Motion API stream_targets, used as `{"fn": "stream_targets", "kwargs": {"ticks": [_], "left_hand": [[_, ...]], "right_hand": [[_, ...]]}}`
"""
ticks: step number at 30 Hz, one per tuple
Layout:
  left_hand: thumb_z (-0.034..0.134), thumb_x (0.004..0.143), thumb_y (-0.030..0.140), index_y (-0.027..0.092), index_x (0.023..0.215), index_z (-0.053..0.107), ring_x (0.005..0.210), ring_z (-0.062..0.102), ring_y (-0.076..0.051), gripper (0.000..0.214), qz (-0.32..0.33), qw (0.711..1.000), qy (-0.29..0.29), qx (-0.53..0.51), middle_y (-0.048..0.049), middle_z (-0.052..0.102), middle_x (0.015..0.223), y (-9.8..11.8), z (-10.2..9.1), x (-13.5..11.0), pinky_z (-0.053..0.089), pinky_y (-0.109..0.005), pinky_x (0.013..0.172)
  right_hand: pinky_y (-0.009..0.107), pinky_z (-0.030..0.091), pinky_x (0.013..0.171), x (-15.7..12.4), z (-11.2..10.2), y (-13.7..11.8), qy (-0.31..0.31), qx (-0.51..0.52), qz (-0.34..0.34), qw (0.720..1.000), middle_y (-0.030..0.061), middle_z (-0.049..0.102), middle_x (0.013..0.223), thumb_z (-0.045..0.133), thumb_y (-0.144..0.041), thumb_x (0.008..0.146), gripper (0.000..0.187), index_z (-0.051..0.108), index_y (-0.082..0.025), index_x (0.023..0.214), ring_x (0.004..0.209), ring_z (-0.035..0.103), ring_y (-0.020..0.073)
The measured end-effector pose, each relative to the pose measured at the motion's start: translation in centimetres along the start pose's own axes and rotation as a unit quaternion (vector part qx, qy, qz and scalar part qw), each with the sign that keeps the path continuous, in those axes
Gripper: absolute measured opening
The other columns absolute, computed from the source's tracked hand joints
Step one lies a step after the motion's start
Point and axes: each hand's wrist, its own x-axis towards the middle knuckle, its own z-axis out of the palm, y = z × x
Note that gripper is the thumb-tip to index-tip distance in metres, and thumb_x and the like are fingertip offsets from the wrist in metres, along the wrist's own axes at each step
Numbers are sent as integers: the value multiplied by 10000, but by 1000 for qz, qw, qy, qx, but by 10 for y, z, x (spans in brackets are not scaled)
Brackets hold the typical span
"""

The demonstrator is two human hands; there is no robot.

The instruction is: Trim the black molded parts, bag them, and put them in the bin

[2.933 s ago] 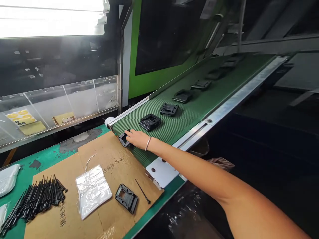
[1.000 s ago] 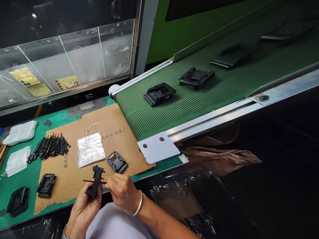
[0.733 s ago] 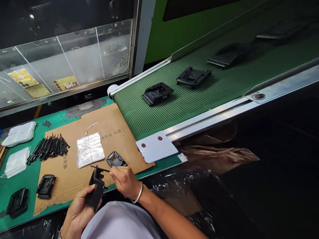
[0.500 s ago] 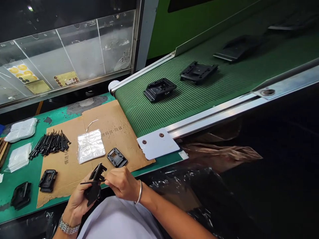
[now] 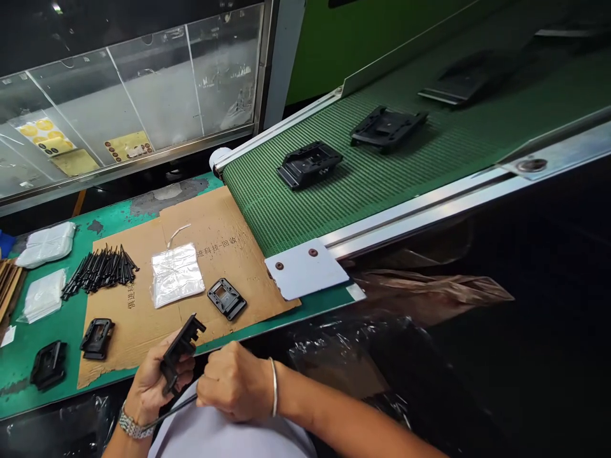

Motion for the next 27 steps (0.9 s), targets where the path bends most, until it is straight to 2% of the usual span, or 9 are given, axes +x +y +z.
{"fn": "stream_targets", "kwargs": {"ticks": [4, 10, 15, 19, 22, 27], "left_hand": [[644, 594, 104, 142, 903, 607, 422, 397, -43, 314, 53, 998, 16, 17, 38, 453, 511, -1, 6, 0, 317, -141, 392], [662, 635, 192, 171, 990, 571, 476, 411, -49, 367, 136, 989, 19, 50, 30, 478, 608, -11, 3, -4, 345, -162, 441], [638, 685, 222, 223, 1071, 515, 443, 383, -37, 405, 143, 984, -22, 109, 33, 489, 633, -11, -7, -12, 325, -169, 428], [695, 628, 270, 224, 1060, 524, 563, 478, -83, 466, 147, 971, -20, 188, 10, 532, 690, -3, -17, -17, 379, -181, 498], [705, 605, 346, 237, 1021, 555, 592, 507, -103, 455, 153, 947, -55, 275, 5, 568, 707, 4, -25, -19, 407, -200, 536], [679, 625, 371, 196, 891, 657, 853, 564, -209, 319, 248, 866, -27, 434, -65, 655, 900, 12, -29, -18, 416, -301, 787]], "right_hand": [[254, 244, 453, 3, 2, -7, 45, 20, 89, 995, 1, 449, 492, 205, -199, 894, 357, 431, -172, 619, 452, 357, 117], [251, 229, 448, 12, 6, -13, 19, -16, 181, 983, -11, 431, 503, 243, -222, 897, 308, 388, -188, 628, 447, 358, 114], [233, 232, 446, 11, 6, -7, 59, 43, 239, 968, -41, 340, 494, 230, -252, 904, 308, 311, -204, 611, 433, 326, 99], [220, 233, 446, 9, 6, 4, 52, 109, 295, 948, -52, 295, 506, 247, -288, 905, 325, 276, -205, 591, 435, 318, 85], [206, 247, 443, 10, 3, 7, 43, 157, 316, 935, -50, 302, 518, 237, -324, 910, 348, 300, -200, 590, 442, 325, 79], [207, 247, 442, 18, -4, 1, 11, 189, 244, 951, -50, 313, 518, 218, -350, 916, 369, 313, -196, 594, 441, 317, 78]]}}
